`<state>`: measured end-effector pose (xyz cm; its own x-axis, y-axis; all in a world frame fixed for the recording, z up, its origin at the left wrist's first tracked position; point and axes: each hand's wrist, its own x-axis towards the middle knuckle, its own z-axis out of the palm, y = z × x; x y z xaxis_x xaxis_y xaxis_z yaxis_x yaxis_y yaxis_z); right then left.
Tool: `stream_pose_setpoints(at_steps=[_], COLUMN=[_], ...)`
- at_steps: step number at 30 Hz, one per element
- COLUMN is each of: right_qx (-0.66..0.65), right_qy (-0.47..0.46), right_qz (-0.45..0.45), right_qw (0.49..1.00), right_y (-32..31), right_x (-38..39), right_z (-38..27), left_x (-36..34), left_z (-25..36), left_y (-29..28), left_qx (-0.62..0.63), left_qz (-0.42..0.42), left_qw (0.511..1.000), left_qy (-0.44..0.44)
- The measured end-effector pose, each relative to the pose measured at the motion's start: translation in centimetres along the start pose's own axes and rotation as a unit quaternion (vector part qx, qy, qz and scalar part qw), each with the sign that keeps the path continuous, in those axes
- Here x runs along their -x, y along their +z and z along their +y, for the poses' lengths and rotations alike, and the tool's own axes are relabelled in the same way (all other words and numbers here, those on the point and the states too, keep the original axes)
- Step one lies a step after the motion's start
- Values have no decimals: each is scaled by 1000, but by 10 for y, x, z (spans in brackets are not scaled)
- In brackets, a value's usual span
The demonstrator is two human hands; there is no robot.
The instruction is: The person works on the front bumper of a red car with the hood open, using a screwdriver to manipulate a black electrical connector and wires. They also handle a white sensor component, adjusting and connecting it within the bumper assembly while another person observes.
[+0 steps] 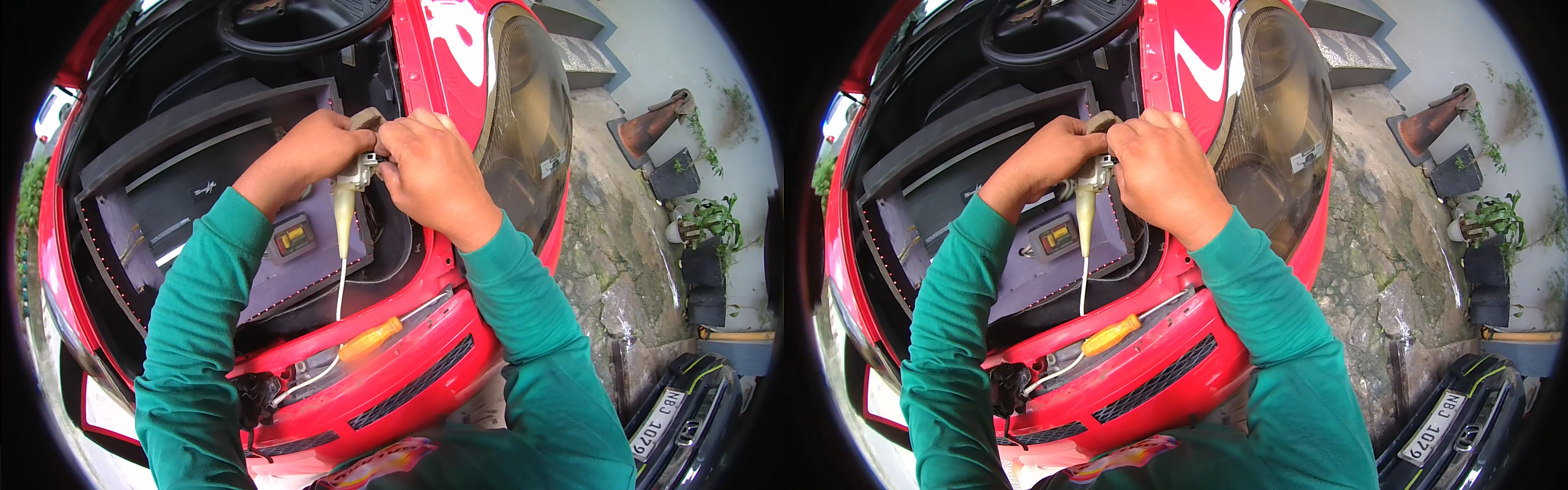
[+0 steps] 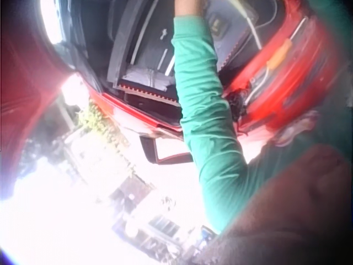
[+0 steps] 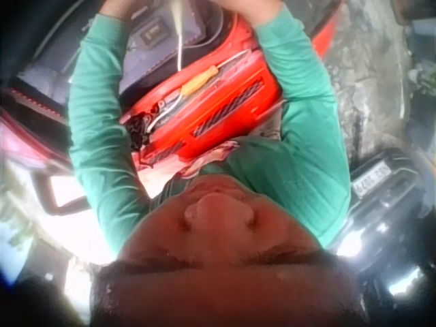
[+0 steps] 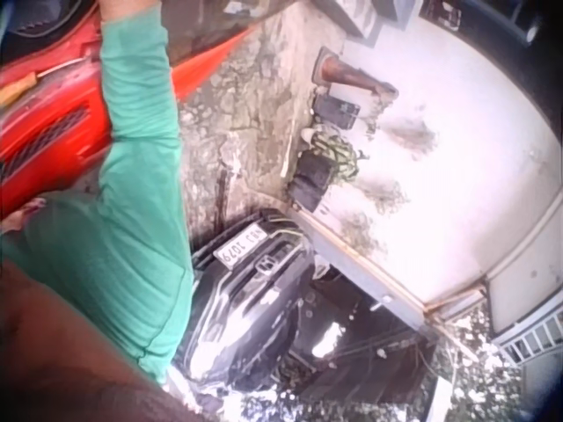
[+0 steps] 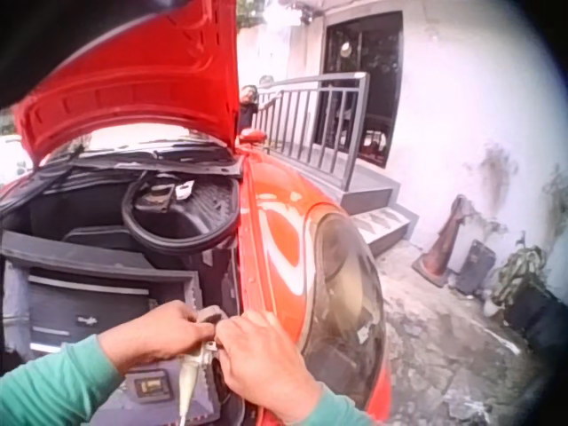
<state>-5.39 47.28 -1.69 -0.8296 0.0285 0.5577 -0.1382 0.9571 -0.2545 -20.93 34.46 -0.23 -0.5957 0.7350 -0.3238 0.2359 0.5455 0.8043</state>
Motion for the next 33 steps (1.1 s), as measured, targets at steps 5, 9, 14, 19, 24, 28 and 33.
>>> stream_pose_setpoints(at_steps=[5,9,14,19,24,28,33], right_qx=[-14,-13,8,-5,-38,-87,-109], right_qy=[-2,-5,3,-2,8,14,15], right_qz=[-6,2,-8,-5,-4,1,16], right_qw=[1000,1000,1000,1000,999,996,994], right_y=[1,2,1,0,-3,-5,-5], right_x=[0,1,-1,-1,-2,-3,1], right_z=[2,1,-1,1,2,0,1], left_x=[1,-2,-12,-2,9,16,19], left_z=[14,2,-20,-16,-14,-15,-5], left_y=[-7,17,39,46,47,41,9], left_qx=[-168,-207,232,444,536,564,308], left_qz=[15,159,196,215,233,189,45], left_qw=[983,961,953,867,811,804,949], left_qy=[67,88,-19,-66,-27,18,41])
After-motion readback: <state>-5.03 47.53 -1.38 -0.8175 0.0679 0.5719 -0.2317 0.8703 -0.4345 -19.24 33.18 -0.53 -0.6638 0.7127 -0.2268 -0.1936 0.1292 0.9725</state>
